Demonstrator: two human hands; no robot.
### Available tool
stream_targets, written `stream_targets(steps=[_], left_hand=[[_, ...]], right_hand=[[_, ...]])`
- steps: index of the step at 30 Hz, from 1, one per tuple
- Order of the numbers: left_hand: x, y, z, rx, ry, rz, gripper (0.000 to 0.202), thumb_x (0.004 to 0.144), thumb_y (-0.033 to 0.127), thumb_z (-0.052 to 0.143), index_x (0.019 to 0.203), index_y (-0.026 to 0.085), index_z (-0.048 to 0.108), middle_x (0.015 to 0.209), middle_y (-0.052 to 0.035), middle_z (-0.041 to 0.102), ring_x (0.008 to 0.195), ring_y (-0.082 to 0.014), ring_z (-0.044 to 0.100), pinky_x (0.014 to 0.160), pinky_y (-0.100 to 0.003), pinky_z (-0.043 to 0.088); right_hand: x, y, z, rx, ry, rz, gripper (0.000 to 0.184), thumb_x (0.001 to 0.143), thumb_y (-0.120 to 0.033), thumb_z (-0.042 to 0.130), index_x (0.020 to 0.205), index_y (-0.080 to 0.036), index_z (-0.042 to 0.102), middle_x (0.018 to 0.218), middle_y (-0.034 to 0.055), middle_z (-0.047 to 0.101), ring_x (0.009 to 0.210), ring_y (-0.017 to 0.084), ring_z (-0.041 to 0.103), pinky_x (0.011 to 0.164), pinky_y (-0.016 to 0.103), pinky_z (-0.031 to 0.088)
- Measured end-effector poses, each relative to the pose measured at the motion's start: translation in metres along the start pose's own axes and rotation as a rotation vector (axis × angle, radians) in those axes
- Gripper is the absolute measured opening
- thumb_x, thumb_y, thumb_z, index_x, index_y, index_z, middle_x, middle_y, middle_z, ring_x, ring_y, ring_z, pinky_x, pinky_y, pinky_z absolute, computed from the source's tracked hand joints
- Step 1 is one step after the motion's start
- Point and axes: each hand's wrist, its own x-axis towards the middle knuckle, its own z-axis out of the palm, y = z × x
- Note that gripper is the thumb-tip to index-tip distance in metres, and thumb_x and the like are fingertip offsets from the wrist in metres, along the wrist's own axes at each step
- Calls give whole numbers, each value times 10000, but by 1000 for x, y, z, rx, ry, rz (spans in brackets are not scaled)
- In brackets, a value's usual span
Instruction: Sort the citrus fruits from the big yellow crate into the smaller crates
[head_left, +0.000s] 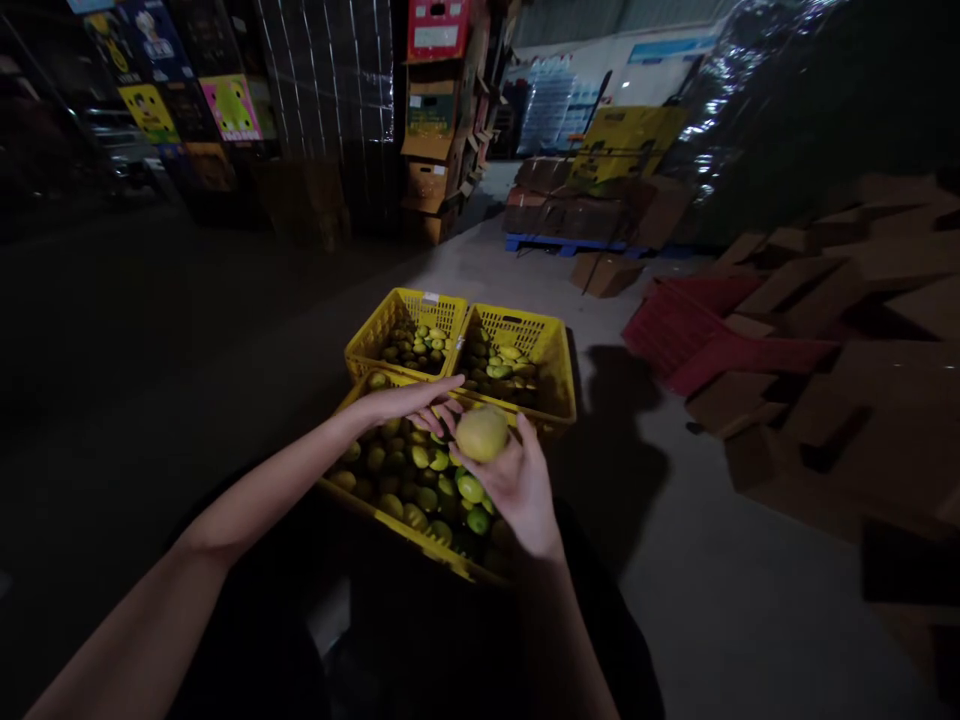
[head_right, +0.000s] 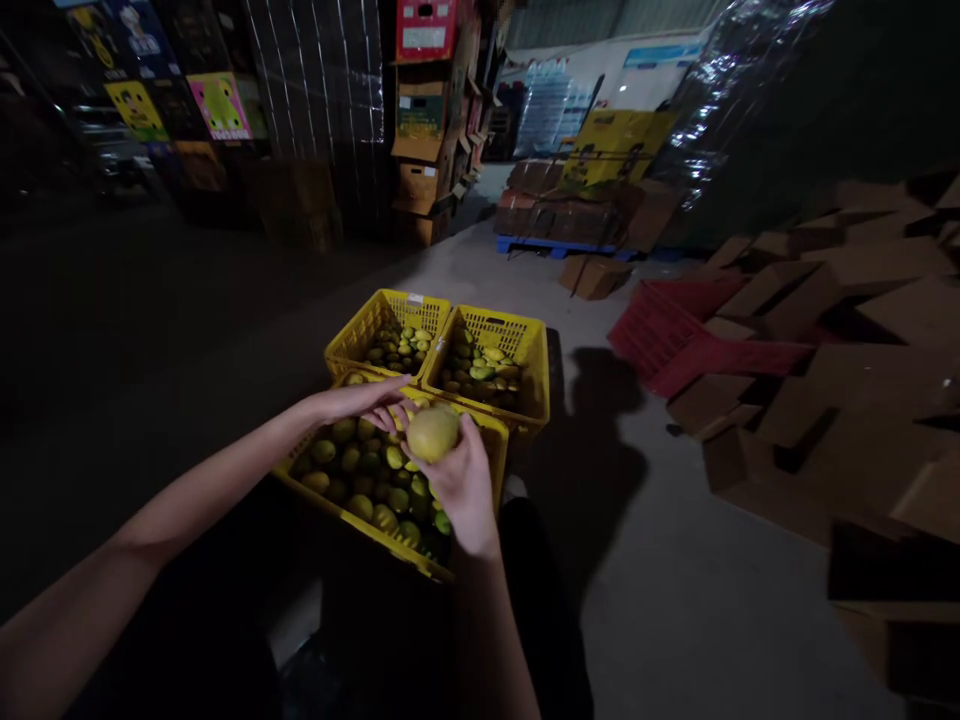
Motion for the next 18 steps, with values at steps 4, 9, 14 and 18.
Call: stream_targets(steps=[4,9,14,18], left_hand=[[17,-40,-8,228,223,-43,452,876,481,420,1011,119,655,873,-60,683,716,-153,618,681,-245,472],[63,-123,-19,457,361,-291,266,844,302,500,845,85,653,679,-36,635,769,-196,600,670,-228,439],[119,-158,-24,595,454,-315,232,831,236,572,1039,140,606,1110,-84,604,1062,-228,539,880,-322,438],[160,-169,-29,639,463,-362,361,863,286,558,1198,156,518,1275,-109,495,1112,-236,519,932,-466,432]], right_hand=[[5,6,-4,150,86,199,177,699,-315,656,790,-185,578,673,-3,663,584,131,627,493,211,515],[0,-19,-19,225,233,113,168,693,-311,639,787,-188,575,664,3,658,603,140,630,505,227,542],[1,-38,-28,359,360,152,178,680,-323,598,792,-185,582,657,13,648,594,152,633,478,234,542],[0,-48,-30,408,444,175,198,674,-333,602,810,-190,589,670,5,653,608,137,640,506,228,546]])
